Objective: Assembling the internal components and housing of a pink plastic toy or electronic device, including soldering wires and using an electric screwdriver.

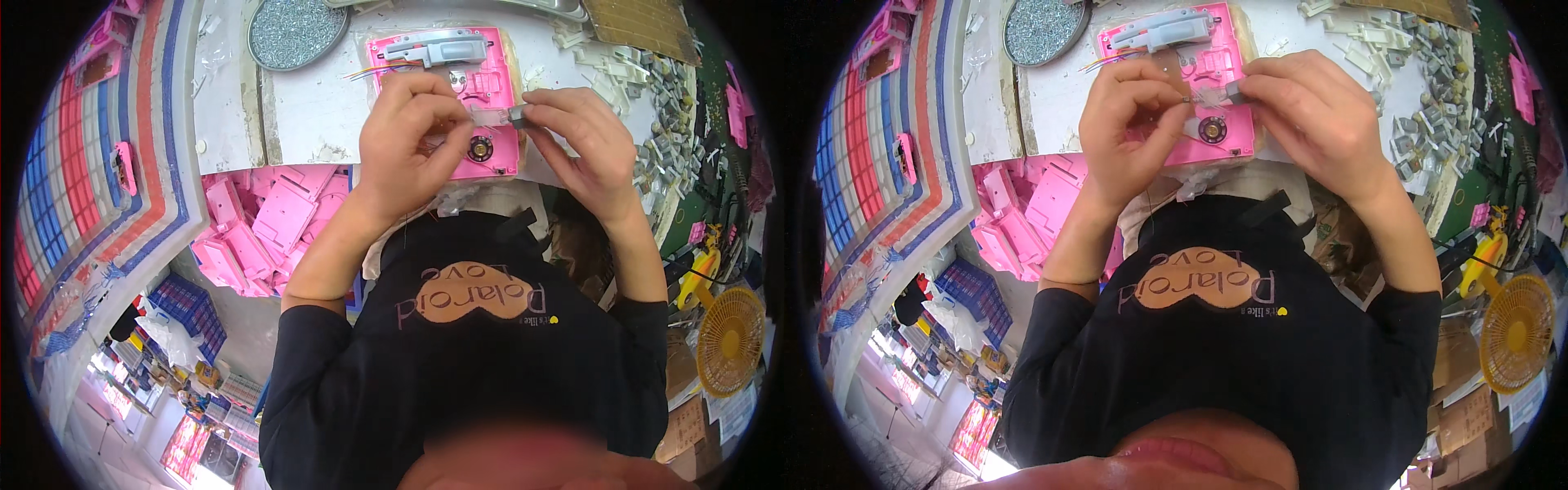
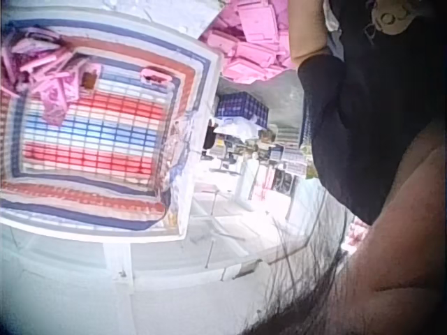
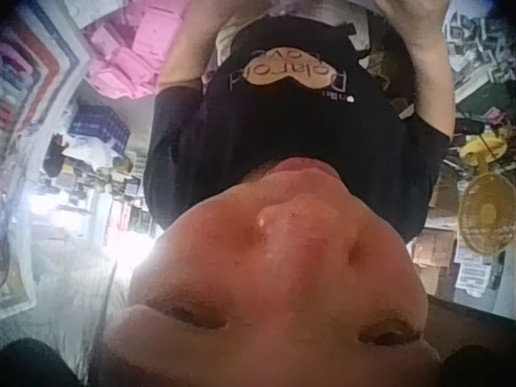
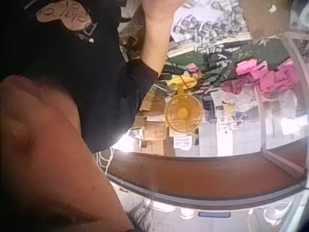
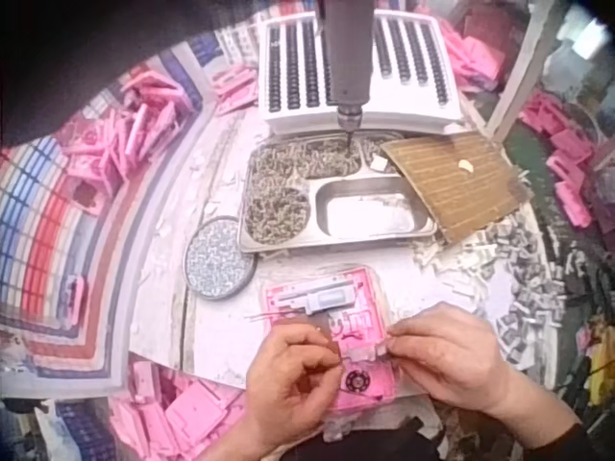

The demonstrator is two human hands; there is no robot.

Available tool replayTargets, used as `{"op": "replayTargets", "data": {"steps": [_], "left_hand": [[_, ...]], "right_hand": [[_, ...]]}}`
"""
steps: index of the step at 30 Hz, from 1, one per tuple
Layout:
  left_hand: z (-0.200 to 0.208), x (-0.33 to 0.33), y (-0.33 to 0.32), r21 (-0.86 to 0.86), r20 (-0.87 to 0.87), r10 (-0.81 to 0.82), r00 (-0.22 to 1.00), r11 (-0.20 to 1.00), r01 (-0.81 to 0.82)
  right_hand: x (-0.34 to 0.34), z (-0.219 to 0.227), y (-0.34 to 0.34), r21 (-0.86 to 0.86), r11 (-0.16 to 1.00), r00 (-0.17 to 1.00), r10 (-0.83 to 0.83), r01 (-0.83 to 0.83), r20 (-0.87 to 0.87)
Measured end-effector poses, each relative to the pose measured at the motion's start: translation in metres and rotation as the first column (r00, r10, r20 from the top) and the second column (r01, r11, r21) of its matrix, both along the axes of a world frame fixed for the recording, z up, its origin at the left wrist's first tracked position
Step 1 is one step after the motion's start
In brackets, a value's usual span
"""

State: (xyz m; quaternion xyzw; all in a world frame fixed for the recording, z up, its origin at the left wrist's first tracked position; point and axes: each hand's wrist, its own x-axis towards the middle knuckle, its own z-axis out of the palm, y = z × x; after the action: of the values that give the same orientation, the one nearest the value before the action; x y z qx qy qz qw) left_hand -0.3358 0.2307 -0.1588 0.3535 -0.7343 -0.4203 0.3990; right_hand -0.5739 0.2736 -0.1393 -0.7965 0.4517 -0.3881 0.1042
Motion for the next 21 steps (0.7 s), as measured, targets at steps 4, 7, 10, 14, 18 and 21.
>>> {"op": "replayTargets", "data": {"steps": [4, 7, 10, 14, 18, 21], "left_hand": [[-0.0049, -0.0052, -0.0018, -0.219, 0.062, -0.054, 0.997, 0.973, 0.067], [-0.0035, -0.0090, 0.0024, -0.219, 0.074, -0.019, 0.997, 0.975, 0.035], [-0.0028, -0.0094, 0.0036, -0.225, 0.079, -0.014, 0.997, 0.974, 0.032], [-0.0012, -0.0082, 0.0026, -0.263, 0.082, -0.036, 0.996, 0.963, 0.057], [-0.0030, -0.0088, 0.0064, -0.257, 0.071, -0.024, 0.997, 0.965, 0.042], [-0.0051, -0.0077, 0.0029, -0.322, 0.096, -0.039, 0.995, 0.944, 0.068]], "right_hand": [[0.0037, 0.0019, -0.0006, -0.004, 1.000, 1.000, 0.006, -0.006, 0.001], [0.0065, 0.0014, -0.0004, -0.010, 1.000, 1.000, 0.013, -0.013, 0.007], [0.0089, 0.0027, 0.0001, -0.009, 1.000, 1.000, 0.026, -0.026, 0.005], [0.0093, 0.0044, 0.0014, -0.030, 0.999, 0.999, 0.044, -0.043, 0.005], [0.0091, 0.0046, 0.0022, -0.059, 0.996, 0.998, 0.069, -0.068, 0.003], [0.0098, 0.0053, 0.0029, -0.057, 0.995, 0.996, 0.086, -0.086, -0.003]]}}
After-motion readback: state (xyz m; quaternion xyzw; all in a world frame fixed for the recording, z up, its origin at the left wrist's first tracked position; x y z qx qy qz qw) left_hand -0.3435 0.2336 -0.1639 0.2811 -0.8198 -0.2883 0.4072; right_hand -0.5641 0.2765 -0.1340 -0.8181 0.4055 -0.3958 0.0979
